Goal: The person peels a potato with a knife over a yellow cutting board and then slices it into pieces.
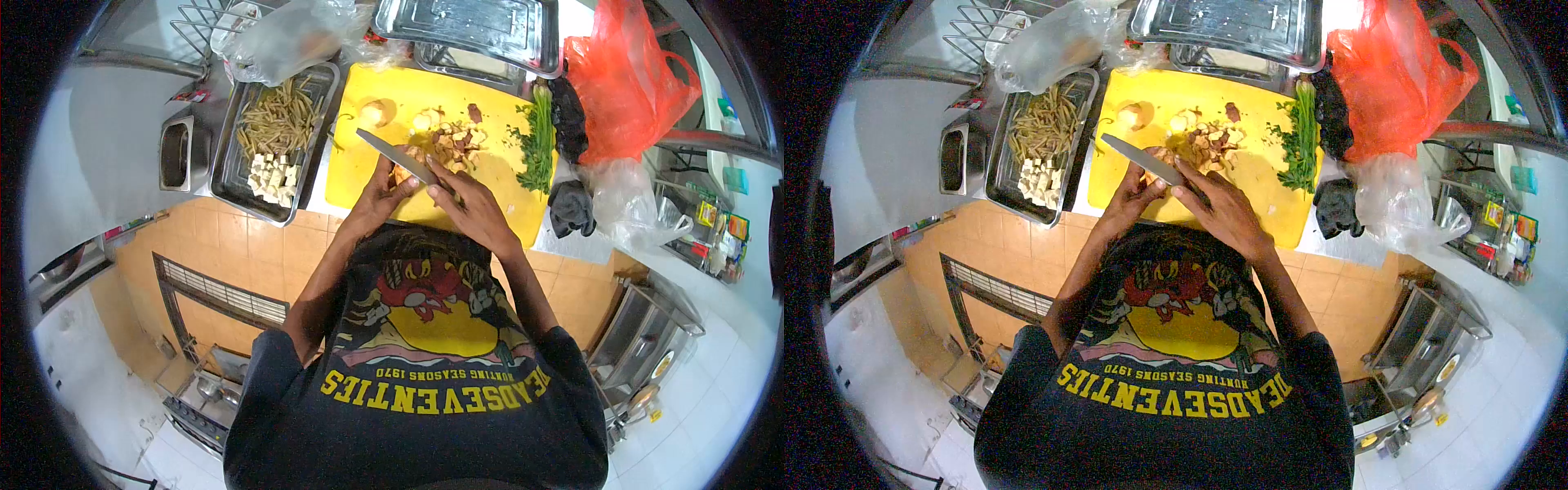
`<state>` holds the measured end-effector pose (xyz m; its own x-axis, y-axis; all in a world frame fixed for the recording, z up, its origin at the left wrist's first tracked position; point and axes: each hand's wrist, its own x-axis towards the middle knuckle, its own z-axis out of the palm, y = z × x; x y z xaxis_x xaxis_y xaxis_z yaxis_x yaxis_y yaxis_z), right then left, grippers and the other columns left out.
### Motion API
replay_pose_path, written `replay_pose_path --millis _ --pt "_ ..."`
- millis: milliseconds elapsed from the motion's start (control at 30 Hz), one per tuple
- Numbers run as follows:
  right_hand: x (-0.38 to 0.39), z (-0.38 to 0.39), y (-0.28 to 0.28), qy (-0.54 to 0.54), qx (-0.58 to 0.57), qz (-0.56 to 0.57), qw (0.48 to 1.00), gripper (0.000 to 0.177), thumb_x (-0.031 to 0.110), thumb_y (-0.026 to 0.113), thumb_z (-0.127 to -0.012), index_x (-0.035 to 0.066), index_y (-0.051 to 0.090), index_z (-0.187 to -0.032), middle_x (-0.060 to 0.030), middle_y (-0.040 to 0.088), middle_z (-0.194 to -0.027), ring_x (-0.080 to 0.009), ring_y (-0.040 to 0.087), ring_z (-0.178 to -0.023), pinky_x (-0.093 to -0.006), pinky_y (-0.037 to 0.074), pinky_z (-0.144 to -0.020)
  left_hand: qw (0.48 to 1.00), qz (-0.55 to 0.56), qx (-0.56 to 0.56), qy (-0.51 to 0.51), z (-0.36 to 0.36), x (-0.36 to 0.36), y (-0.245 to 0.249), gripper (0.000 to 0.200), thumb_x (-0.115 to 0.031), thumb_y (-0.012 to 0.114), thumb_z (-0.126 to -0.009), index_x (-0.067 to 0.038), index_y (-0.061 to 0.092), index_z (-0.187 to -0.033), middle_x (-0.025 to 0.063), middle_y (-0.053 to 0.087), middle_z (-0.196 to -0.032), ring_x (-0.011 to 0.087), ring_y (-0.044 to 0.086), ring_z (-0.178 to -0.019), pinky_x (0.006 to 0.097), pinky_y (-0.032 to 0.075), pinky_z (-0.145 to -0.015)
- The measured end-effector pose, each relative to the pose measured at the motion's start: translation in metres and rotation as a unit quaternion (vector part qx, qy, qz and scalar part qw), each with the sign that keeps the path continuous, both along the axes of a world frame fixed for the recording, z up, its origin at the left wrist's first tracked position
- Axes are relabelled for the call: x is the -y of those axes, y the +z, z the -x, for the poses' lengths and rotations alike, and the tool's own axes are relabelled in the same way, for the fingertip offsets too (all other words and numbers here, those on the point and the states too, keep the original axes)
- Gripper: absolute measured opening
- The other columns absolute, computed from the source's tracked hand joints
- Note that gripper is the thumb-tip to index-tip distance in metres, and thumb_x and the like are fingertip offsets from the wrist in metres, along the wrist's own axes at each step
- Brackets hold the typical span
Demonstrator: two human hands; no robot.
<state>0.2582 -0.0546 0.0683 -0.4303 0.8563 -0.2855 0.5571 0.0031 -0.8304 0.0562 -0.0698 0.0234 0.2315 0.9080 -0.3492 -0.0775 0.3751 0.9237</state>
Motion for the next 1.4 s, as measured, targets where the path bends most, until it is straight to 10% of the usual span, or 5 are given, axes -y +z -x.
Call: replay_pose_path --millis 433,633,1133,1400 --pt "-0.005 0.002 0.017 0.019 -0.068 0.012 0.997 0.060 0.034 0.065 -0.091 0.016 0.043 -0.144 -0.0077 0.058 -0.085 -0.0150 0.051 -0.075 -0.0294 0.045 -0.071 0.995 -0.044 0.079 -0.053 0.004 0.005 0.013 0.081 -0.019 0.065 -0.091 -0.007 0.012 -0.151 0.0094 0.035 -0.143 0.0194 0.036 -0.131 0.0346 0.031 -0.109" --pt "-0.002 0.007 0.015 0.013 -0.045 0.028 0.998 0.060 0.039 0.066 -0.088 0.017 0.047 -0.141 -0.0186 0.066 -0.106 -0.0277 0.063 -0.089 -0.0370 0.049 -0.077 0.994 -0.029 0.106 -0.005 0.002 0.013 0.010 0.073 -0.020 0.061 -0.094 -0.005 0.016 -0.149 0.0081 0.038 -0.143 0.0180 0.038 -0.131 0.0332 0.031 -0.108" --pt "0.005 0.014 0.008 0.007 -0.109 -0.032 0.994 0.059 0.034 0.063 -0.092 0.016 0.042 -0.144 -0.0143 0.060 -0.087 -0.0271 0.057 -0.076 -0.0370 0.048 -0.074 0.997 -0.062 0.026 0.022 0.004 0.014 0.011 0.066 -0.021 0.065 -0.092 -0.002 0.029 -0.143 0.0093 0.050 -0.131 0.0184 0.050 -0.118 0.0313 0.041 -0.099" --pt "0.009 0.016 0.010 -0.003 -0.097 -0.045 0.994 0.056 0.034 0.060 -0.093 0.015 0.043 -0.144 -0.0209 0.064 -0.105 -0.0300 0.062 -0.090 -0.0374 0.049 -0.083 0.995 -0.076 0.030 0.063 -0.003 0.018 0.013 0.065 -0.026 0.067 -0.090 -0.003 0.033 -0.140 0.0087 0.050 -0.130 0.0176 0.049 -0.119 0.0317 0.040 -0.100"
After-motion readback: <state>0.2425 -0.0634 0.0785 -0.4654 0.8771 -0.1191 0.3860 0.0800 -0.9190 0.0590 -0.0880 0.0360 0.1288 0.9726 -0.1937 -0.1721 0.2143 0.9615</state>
